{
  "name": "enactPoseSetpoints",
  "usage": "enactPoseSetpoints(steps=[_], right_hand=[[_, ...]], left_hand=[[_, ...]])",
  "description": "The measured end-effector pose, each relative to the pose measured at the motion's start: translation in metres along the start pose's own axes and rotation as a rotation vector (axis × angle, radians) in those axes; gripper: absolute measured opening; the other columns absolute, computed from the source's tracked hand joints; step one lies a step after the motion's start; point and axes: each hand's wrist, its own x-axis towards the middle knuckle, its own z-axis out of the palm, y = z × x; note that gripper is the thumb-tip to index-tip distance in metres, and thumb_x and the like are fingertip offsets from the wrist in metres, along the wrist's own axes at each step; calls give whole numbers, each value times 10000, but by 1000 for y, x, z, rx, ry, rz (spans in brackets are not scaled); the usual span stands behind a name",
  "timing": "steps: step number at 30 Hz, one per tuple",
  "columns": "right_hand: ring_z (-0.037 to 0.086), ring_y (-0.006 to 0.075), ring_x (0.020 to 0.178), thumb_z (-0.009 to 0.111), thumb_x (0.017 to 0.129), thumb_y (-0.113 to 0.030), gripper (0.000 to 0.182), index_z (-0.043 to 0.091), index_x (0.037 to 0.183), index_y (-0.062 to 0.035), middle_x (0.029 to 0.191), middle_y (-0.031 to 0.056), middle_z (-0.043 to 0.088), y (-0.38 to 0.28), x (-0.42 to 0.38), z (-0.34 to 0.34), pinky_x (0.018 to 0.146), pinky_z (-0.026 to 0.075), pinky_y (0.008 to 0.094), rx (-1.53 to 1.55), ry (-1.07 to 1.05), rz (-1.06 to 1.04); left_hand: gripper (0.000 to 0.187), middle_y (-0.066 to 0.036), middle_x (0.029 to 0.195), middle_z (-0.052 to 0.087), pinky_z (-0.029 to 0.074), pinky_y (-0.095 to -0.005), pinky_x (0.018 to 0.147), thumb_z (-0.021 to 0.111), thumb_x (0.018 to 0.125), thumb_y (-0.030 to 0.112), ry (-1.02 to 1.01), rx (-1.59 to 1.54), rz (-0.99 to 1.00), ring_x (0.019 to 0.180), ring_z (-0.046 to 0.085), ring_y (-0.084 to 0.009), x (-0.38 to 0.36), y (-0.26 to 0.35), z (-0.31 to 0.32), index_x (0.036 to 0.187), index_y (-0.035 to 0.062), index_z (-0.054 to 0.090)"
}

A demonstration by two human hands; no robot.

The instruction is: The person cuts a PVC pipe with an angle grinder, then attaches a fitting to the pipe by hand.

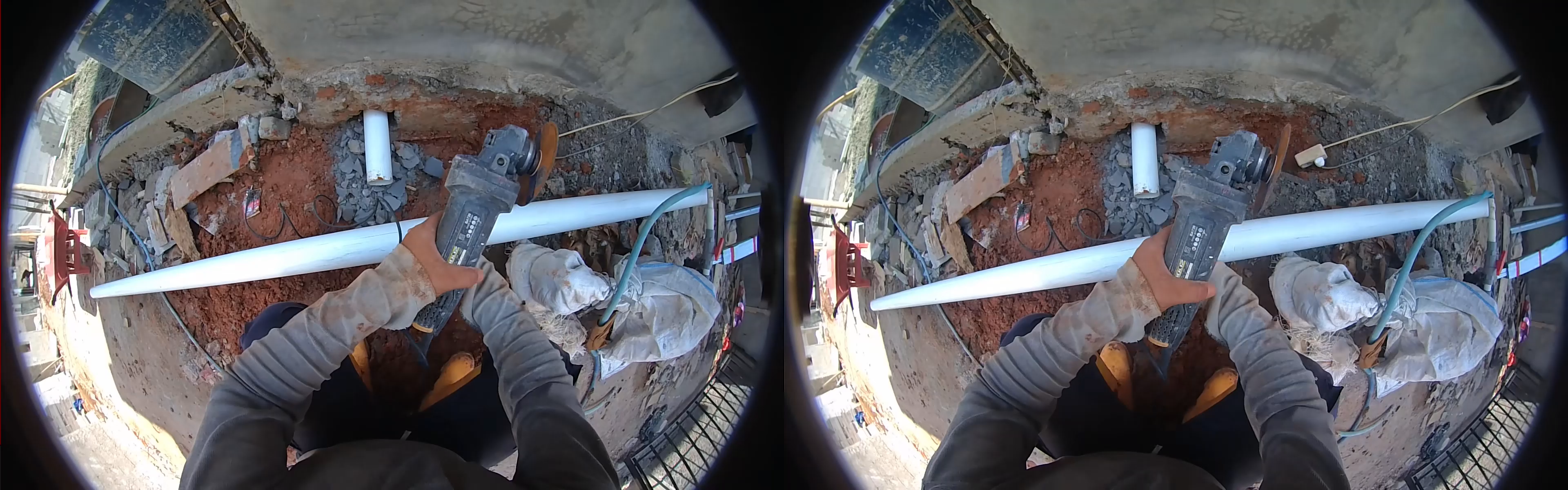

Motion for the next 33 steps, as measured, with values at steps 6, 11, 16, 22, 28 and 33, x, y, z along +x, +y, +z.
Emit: enactPoseSetpoints(steps=[6,11,16,22,28,33], right_hand=[[462,262,1084,553,797,-370,550,454,1198,-7,1164,128,496,87,9,23,923,374,392,87,132,-43],[495,239,1007,556,807,-267,426,475,1147,-23,1094,106,520,79,27,37,860,408,377,79,150,-148],[528,215,929,559,817,-163,311,497,1095,-38,1023,83,544,18,47,52,796,441,363,4,131,-325],[439,62,495,488,902,-160,229,465,912,68,722,75,512,-162,-26,84,404,369,175,-7,-61,-374],[555,179,890,463,912,-339,412,457,1247,-99,1108,104,567,-87,37,51,753,475,327,-1211,396,-397],[503,252,1112,408,920,-454,550,395,1294,-51,1215,147,516,20,131,62,921,414,401,-1381,144,-102]], left_hand=[[610,-85,911,621,495,-307,773,805,596,176,-89,-259,96,835,609,-161,2,-2,-20,1088,-10,495],[485,-83,873,624,506,-304,742,765,639,95,-170,-392,55,800,623,-162,-7,10,-48,1040,-4,511],[499,-100,875,624,518,-342,744,758,633,79,-217,-506,66,798,635,-206,-12,12,-59,1054,-11,507],[520,-113,895,628,520,-339,752,769,632,97,-159,-467,99,797,640,-209,-22,0,-95,1064,-10,500],[538,-98,905,634,503,-312,768,790,605,123,-240,-545,134,827,626,-178,-31,22,-110,1047,-10,514],[654,-101,924,626,472,-304,798,807,560,213,-488,-631,191,867,608,-176,-34,17,-77,1088,-30,508]])
